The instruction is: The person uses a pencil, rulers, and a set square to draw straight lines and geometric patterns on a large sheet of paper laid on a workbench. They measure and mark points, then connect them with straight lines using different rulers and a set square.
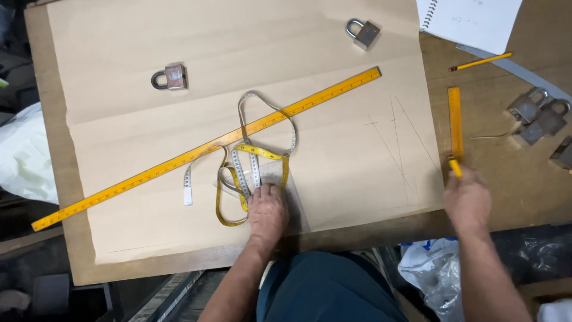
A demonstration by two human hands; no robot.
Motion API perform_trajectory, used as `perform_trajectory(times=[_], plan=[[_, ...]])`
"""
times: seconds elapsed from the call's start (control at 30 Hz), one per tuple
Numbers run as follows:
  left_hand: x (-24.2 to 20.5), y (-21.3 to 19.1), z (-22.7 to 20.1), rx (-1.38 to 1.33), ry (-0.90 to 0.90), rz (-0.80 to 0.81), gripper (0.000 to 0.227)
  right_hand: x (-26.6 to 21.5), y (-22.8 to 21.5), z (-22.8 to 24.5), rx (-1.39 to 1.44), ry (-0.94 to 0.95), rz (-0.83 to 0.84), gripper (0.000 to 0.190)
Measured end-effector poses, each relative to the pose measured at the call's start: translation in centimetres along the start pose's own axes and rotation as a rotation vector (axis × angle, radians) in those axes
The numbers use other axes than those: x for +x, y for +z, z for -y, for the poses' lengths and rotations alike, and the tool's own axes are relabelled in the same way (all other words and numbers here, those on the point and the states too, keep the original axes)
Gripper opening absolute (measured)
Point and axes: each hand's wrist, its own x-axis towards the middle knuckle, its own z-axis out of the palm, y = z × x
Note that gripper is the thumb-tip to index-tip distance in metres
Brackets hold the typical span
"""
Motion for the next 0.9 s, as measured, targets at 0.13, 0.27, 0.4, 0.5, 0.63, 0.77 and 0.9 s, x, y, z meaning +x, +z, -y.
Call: perform_trajectory(times=[0.13,0.27,0.4,0.5,0.63,0.77,0.9], plan=[[1.4,0.0,2.1,-0.084,0.119,-0.091,0.011,-2.3,-1.4,8.5,-0.089,-0.092,0.302,0.031],[4.5,1.9,6.1,-0.271,0.21,-0.121,0.021,-6.5,-2.2,16.4,0.101,-0.492,0.132,0.049],[8.5,1.9,9.6,-0.356,0.269,-0.221,0.015,-11.1,0.2,22.6,0.394,-0.579,0.038,0.04],[9.2,7.4,14.7,-0.256,0.266,-0.135,0.023,-13.8,0.4,27.4,0.442,-0.865,0.135,0.042],[12.2,5.8,17.4,-0.222,0.213,-0.096,0.032,-14.1,-0.1,32.1,0.438,-0.958,0.14,0.037],[15.1,-2.5,15.8,-0.054,-0.094,0.646,0.053,-13.9,-1.0,35.1,0.364,-1.023,-0.024,0.023],[15.1,-16.5,6.4,-0.327,-0.345,0.812,0.06,-15.1,4.1,34.6,0.509,-0.882,0.022,0.024]])
